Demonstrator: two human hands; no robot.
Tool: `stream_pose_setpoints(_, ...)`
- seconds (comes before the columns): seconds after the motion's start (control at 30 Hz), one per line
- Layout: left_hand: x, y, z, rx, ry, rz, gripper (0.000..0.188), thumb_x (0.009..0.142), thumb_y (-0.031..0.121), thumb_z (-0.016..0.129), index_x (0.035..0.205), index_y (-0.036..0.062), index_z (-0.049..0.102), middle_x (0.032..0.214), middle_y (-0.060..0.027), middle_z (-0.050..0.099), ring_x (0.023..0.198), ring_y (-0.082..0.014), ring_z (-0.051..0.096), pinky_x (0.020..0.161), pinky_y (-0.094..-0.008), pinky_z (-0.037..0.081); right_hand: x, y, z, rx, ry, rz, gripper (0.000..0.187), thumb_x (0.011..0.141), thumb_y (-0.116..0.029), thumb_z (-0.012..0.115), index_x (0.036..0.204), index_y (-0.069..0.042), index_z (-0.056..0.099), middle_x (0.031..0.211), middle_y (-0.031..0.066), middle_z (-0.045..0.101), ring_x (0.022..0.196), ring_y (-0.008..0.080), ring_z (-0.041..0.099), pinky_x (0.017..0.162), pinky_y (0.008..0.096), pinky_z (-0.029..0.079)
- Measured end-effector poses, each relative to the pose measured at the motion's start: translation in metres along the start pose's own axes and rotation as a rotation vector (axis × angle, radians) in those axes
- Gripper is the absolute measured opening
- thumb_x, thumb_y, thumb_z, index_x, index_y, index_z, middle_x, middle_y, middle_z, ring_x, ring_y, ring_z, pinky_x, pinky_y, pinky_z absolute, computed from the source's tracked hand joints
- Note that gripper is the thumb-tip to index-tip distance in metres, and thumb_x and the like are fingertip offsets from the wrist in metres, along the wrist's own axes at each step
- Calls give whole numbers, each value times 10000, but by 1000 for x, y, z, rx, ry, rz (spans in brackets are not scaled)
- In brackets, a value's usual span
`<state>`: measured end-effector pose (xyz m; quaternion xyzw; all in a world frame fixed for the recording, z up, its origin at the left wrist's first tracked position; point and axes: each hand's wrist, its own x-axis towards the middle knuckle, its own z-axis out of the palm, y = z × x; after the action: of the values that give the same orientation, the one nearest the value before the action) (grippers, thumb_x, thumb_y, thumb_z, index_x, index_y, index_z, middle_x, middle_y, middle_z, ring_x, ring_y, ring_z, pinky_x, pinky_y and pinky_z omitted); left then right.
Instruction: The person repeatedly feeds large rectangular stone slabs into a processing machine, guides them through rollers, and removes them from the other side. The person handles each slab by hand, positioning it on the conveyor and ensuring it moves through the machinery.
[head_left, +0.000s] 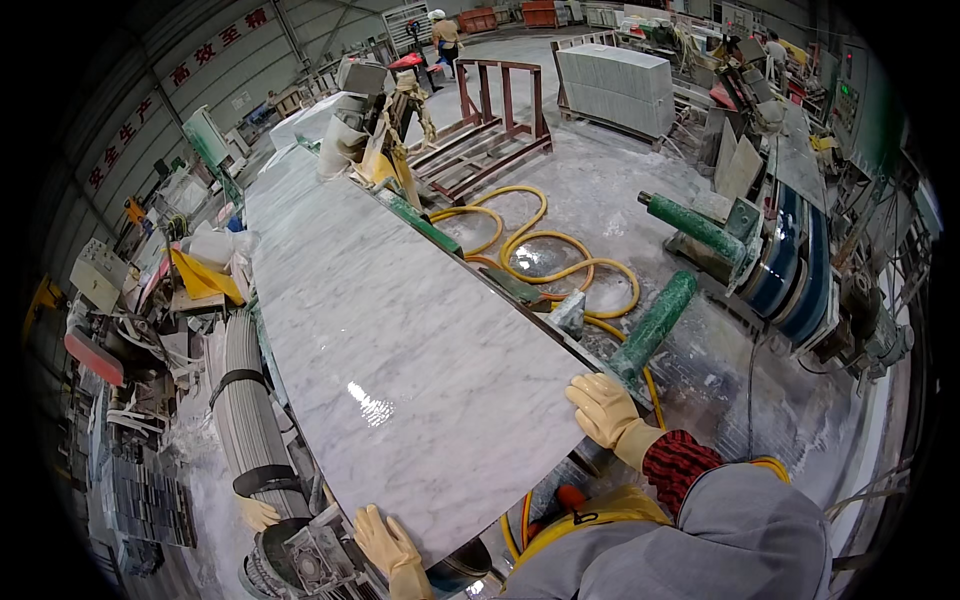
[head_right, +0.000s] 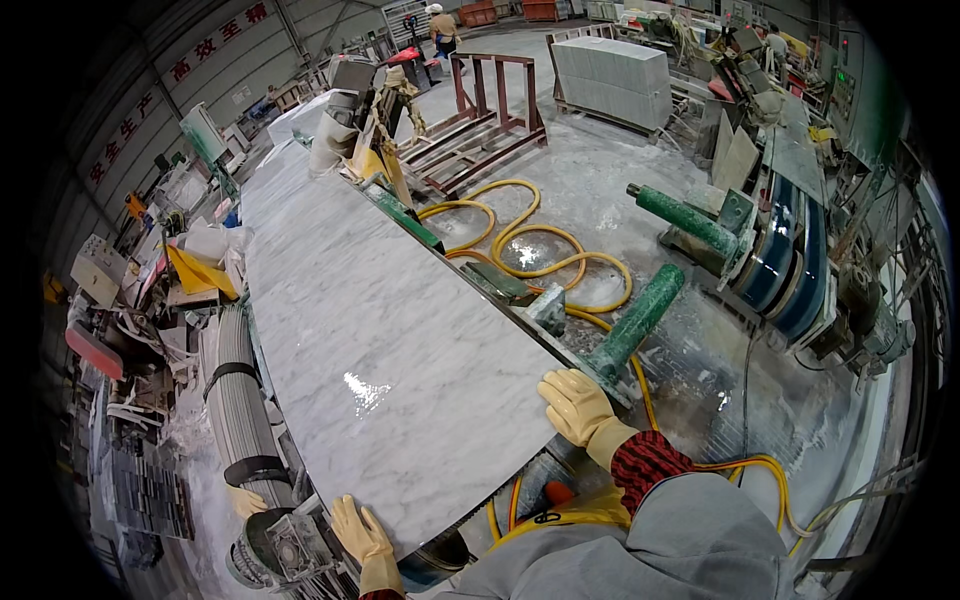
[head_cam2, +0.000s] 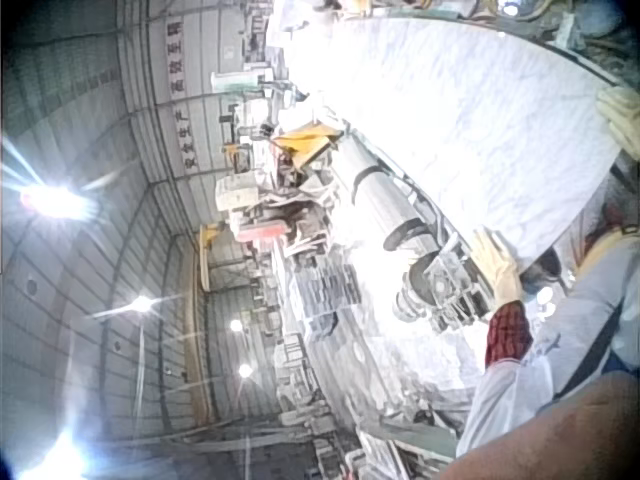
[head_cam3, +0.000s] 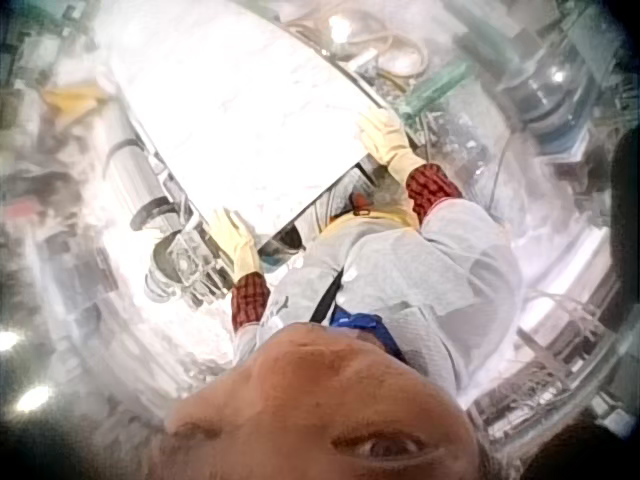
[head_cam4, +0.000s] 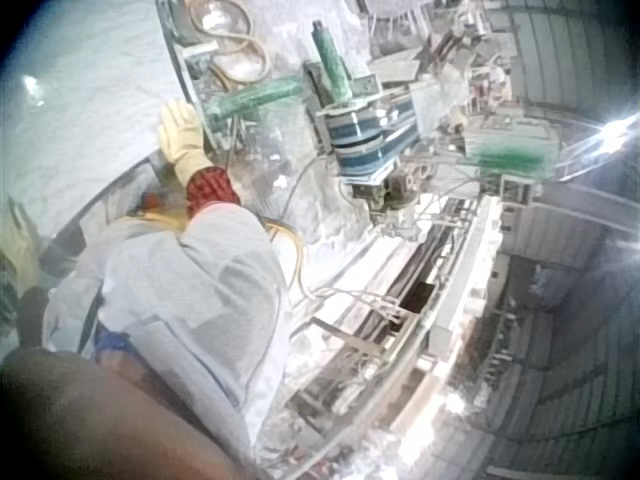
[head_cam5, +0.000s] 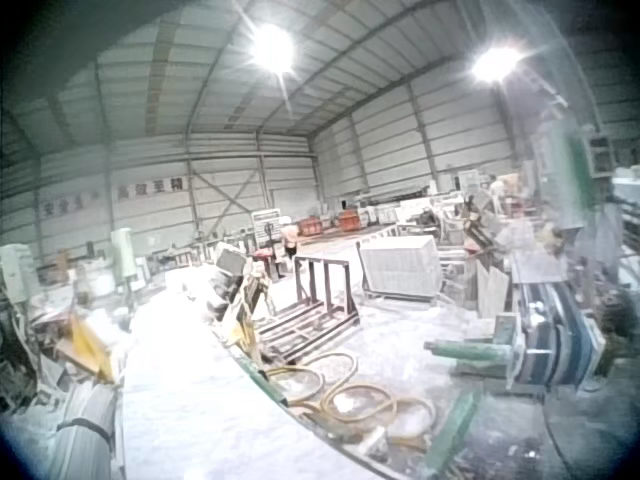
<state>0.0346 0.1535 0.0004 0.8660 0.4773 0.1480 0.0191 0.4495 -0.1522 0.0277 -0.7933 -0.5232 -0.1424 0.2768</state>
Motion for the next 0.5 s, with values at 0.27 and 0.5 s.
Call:
stream_pose_setpoints(0.27,-1,3,-5,11,-9,11,495,1062,218,605,1515,30,537,1602,-271,503,1485,-482,448,1237,-567,312,-1,-3,-3,-8,36,-6,350,918,-182,659,1248,-69,679,1297,130,654,1182,349,616,1100,476,474)
stream_pose_setpoints(0.5,-5,3,-1,17,39,33,476,1055,209,608,1492,30,547,1575,-266,521,1463,-483,458,1216,-572,323,-5,0,-2,-10,-7,6,372,925,-193,656,1276,-70,672,1320,135,646,1210,352,609,1120,475,464)
